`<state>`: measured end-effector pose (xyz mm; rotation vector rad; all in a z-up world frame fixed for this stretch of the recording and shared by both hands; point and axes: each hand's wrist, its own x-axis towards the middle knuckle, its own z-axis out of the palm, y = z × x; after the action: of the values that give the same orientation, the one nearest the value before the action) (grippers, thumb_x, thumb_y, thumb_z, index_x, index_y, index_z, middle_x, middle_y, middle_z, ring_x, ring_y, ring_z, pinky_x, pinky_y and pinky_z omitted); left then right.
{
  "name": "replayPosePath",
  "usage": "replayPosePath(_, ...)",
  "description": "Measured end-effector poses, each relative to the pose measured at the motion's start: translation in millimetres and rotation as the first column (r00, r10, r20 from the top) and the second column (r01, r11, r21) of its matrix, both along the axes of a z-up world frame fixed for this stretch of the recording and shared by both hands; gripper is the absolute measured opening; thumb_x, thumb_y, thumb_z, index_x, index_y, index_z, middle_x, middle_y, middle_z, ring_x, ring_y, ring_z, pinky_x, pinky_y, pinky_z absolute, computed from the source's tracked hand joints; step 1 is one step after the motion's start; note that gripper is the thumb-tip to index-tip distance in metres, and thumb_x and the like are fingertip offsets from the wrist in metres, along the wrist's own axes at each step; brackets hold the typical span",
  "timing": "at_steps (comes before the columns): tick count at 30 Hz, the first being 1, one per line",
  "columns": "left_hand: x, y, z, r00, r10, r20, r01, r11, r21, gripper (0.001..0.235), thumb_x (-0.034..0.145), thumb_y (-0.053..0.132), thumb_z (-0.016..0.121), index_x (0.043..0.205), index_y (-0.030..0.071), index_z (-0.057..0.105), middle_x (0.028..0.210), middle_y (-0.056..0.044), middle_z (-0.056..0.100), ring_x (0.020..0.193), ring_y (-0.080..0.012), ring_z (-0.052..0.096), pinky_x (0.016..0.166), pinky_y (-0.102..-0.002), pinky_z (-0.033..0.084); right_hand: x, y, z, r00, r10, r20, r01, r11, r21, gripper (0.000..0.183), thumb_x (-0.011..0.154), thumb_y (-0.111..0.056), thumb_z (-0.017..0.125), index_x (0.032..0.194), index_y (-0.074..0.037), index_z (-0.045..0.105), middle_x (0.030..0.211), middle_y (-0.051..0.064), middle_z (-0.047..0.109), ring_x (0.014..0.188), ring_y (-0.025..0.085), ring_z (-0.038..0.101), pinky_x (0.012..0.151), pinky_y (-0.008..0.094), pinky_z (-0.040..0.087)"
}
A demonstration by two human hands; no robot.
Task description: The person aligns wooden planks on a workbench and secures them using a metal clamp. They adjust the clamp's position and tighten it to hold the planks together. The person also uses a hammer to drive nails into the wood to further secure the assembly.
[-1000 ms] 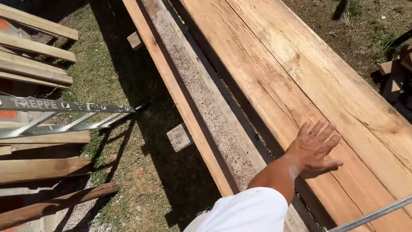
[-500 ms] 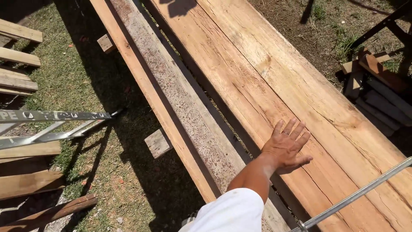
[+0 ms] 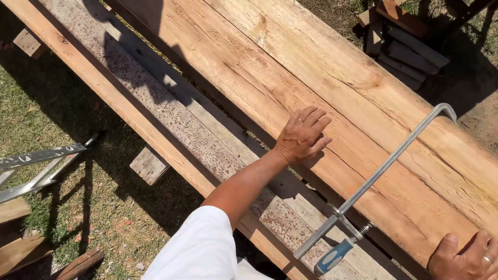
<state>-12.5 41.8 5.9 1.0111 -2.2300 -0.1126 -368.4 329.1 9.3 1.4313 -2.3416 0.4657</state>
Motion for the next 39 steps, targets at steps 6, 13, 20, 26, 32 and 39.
replayPosePath(6,28,145,28,0.981,-0.126,-0.145,0.164,0.942,0.292,0.033,0.097,0.025,0.059,0.120,0.002,0.065,0.124,-0.016,0.068,0.120,-0.0334,0.061,0.107,-0.051,0.045,-6,-3,4,0.972,-0.129,0.196,0.108,0.988,0.114,0.064,0.098,-0.025,0.056,0.151,0.012,0.057,0.157,0.040,0.044,0.140,0.055,0.033,0.105,0.070,0.020)
replayPosePath(13,-24,209,60,0.910,-0.397,-0.121,0.413,0.889,0.195,0.027,0.100,0.026,0.057,0.115,0.006,0.066,0.119,-0.013,0.067,0.118,-0.0333,0.060,0.101,-0.044,0.048,-7,-4,13,0.932,-0.213,0.293,0.179,0.974,0.137,0.065,0.095,-0.031,0.055,0.153,-0.002,0.049,0.160,0.027,0.037,0.145,0.047,0.029,0.113,0.064,0.017)
replayPosePath(20,-76,281,72,0.917,-0.395,-0.060,0.400,0.907,0.132,0.027,0.090,0.015,0.062,0.114,0.003,0.062,0.121,-0.018,0.064,0.117,-0.0356,0.060,0.103,-0.049,0.047,-20,11,8,0.942,-0.189,0.277,0.154,0.978,0.144,0.062,0.097,-0.040,0.056,0.149,-0.007,0.051,0.161,0.023,0.037,0.146,0.041,0.030,0.114,0.060,0.018)
replayPosePath(26,-135,314,49,0.918,-0.376,0.128,0.356,0.922,0.153,0.044,0.080,0.029,0.079,0.113,0.009,0.058,0.116,-0.013,0.063,0.117,-0.0329,0.059,0.103,-0.046,0.047,-56,37,42,0.888,-0.071,0.455,-0.013,0.984,0.177,0.064,0.092,-0.042,0.059,0.149,-0.013,0.052,0.158,0.022,0.039,0.142,0.045,0.030,0.108,0.066,0.022)
replayPosePath(32,-202,320,46,0.934,-0.330,0.134,0.317,0.942,0.109,0.031,0.093,0.036,0.063,0.111,0.011,0.058,0.115,-0.013,0.064,0.109,-0.0302,0.061,0.096,-0.045,0.049,-181,129,37,0.933,-0.059,0.354,0.008,0.989,0.145,0.054,0.104,-0.027,0.061,0.149,0.002,0.052,0.156,0.032,0.037,0.140,0.052,0.026,0.102,0.073,0.024)
replayPosePath(39,-286,311,28,0.924,-0.349,0.156,0.351,0.936,0.012,0.032,0.091,0.043,0.062,0.103,0.014,0.057,0.107,-0.009,0.059,0.108,-0.0302,0.056,0.085,-0.043,0.049,-211,193,34,0.929,-0.209,0.305,0.146,0.966,0.215,0.059,0.107,-0.023,0.056,0.157,0.006,0.043,0.161,0.032,0.030,0.144,0.047,0.017,0.109,0.066,0.013)
